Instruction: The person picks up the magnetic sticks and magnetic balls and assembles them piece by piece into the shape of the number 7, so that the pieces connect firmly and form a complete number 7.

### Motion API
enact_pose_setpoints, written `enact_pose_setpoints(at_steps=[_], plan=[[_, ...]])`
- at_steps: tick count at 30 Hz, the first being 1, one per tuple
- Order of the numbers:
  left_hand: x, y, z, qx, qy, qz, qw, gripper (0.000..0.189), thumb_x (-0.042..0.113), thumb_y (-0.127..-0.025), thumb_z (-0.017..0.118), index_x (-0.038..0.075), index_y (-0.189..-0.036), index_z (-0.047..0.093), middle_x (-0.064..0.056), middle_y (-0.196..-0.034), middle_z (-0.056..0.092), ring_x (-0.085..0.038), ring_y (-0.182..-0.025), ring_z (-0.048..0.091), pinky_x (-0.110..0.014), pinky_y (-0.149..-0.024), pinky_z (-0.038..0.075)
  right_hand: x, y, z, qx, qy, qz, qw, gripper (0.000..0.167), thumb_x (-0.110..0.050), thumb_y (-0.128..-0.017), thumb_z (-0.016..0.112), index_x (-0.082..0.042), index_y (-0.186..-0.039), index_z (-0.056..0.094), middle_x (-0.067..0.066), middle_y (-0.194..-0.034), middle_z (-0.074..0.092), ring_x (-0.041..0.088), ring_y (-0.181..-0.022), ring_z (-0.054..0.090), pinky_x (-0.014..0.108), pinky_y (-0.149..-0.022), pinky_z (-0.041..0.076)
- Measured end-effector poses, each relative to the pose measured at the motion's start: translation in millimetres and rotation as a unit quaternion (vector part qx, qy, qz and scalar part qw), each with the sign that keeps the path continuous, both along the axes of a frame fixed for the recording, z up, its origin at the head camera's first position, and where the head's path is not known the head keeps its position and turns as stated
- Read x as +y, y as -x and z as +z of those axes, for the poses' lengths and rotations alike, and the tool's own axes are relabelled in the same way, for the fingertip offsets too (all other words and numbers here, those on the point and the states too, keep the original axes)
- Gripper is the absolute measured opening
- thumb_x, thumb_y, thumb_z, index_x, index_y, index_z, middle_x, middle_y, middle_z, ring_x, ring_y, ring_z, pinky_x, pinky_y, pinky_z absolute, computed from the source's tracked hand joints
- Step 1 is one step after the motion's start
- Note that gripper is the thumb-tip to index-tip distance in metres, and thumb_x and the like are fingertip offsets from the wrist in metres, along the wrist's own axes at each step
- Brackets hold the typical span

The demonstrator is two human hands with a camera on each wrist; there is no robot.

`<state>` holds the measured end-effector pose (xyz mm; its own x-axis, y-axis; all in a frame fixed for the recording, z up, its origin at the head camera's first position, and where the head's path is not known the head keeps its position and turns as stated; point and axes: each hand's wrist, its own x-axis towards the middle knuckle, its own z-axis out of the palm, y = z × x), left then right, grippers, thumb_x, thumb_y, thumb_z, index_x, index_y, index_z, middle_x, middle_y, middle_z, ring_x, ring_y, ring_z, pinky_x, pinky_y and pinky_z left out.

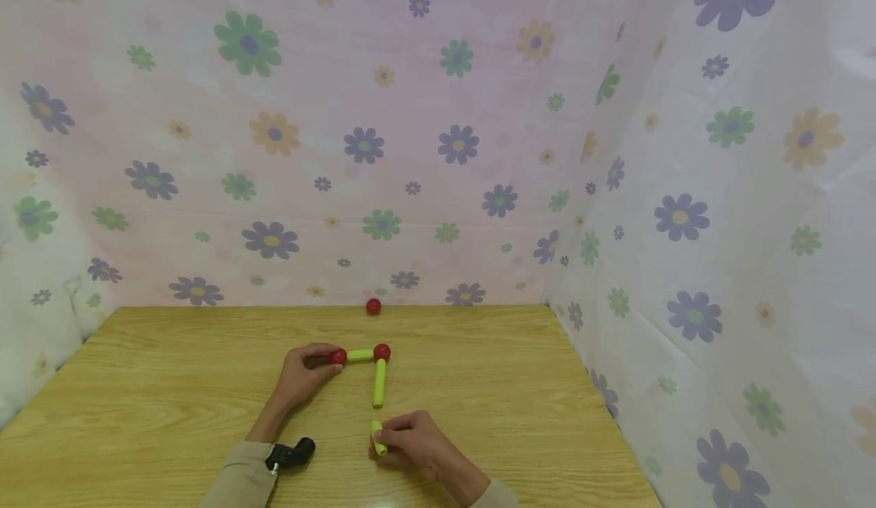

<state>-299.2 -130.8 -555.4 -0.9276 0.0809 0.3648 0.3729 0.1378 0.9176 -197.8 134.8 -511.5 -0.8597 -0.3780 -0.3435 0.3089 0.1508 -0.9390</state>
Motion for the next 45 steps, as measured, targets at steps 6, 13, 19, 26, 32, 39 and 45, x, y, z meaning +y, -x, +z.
enact_pose_setpoints(at_steps=[6,13,19,26,32,39,45], plan=[[1.4,1.8,1.5,0.005,0.004,0.007,1.0000,0.028,-0.003,-0.083,0.081,-0.002,-0.111,0.076,-0.023,-0.112,0.072,-0.037,-0.102,0.071,-0.038,-0.089,0.060,-2.8,2.8,0.3,-0.004,-0.029,-0.017,0.9994,0.034,-0.014,-0.095,0.073,0.008,-0.119,0.067,0.009,-0.101,0.072,0.012,-0.081,0.071,0.030,-0.074,0.063],[1.5,0.9,2.4,0.028,0.008,0.007,0.9995,0.030,-0.003,-0.083,0.082,-0.006,-0.111,0.075,-0.027,-0.111,0.071,-0.035,-0.099,0.072,-0.038,-0.086,0.061,-3.9,6.0,1.1,0.005,-0.035,-0.021,0.9992,0.027,-0.015,-0.093,0.075,0.005,-0.110,0.070,0.008,-0.091,0.072,0.012,-0.072,0.070,0.029,-0.069,0.063],[0.7,0.8,2.1,0.022,0.001,-0.001,0.9998,0.030,-0.002,-0.083,0.081,-0.005,-0.112,0.074,-0.027,-0.112,0.071,-0.039,-0.101,0.071,-0.042,-0.088,0.060,-5.0,10.5,-1.7,0.003,-0.039,-0.025,0.9989,0.022,-0.015,-0.093,0.075,0.004,-0.103,0.074,0.006,-0.085,0.072,0.010,-0.068,0.070,0.025,-0.067,0.062],[-0.3,2.5,1.5,-0.001,0.004,0.005,1.0000,0.030,-0.002,-0.083,0.082,-0.003,-0.112,0.075,-0.023,-0.114,0.071,-0.035,-0.103,0.071,-0.034,-0.089,0.060,-7.8,17.7,-2.2,0.008,-0.050,-0.021,0.9985,0.025,-0.018,-0.093,0.076,0.004,-0.103,0.074,0.007,-0.083,0.075,0.011,-0.069,0.072,0.025,-0.066,0.062],[-0.8,2.3,1.6,-0.003,0.005,0.003,1.0000,0.031,-0.002,-0.083,0.081,-0.003,-0.114,0.075,-0.024,-0.114,0.071,-0.036,-0.103,0.071,-0.036,-0.090,0.060,-9.4,25.9,-6.4,0.016,-0.060,-0.016,0.9979,0.025,-0.020,-0.092,0.076,0.004,-0.100,0.075,0.006,-0.078,0.075,0.011,-0.067,0.072,0.025,-0.063,0.062],[0.0,1.6,0.7,-0.008,-0.004,0.009,0.9999,0.030,-0.004,-0.082,0.082,-0.001,-0.111,0.076,-0.022,-0.113,0.072,-0.026,-0.101,0.073,-0.029,-0.088,0.060,-9.9,34.5,-8.7,0.013,-0.052,-0.015,0.9984,0.026,-0.020,-0.091,0.077,0.004,-0.099,0.076,0.007,-0.078,0.075,0.010,-0.064,0.071,0.023,-0.061,0.061],[1.4,1.7,-1.8,-0.001,-0.002,0.012,0.9999,0.029,-0.005,-0.082,0.081,-0.003,-0.110,0.076,-0.022,-0.109,0.073,-0.019,-0.096,0.073,-0.022,-0.084,0.059,-10.0,35.8,-9.3,0.005,-0.041,-0.013,0.9990,0.025,-0.020,-0.091,0.078,0.004,-0.099,0.077,0.007,-0.077,0.075,0.008,-0.062,0.070,0.022,-0.060,0.060]])
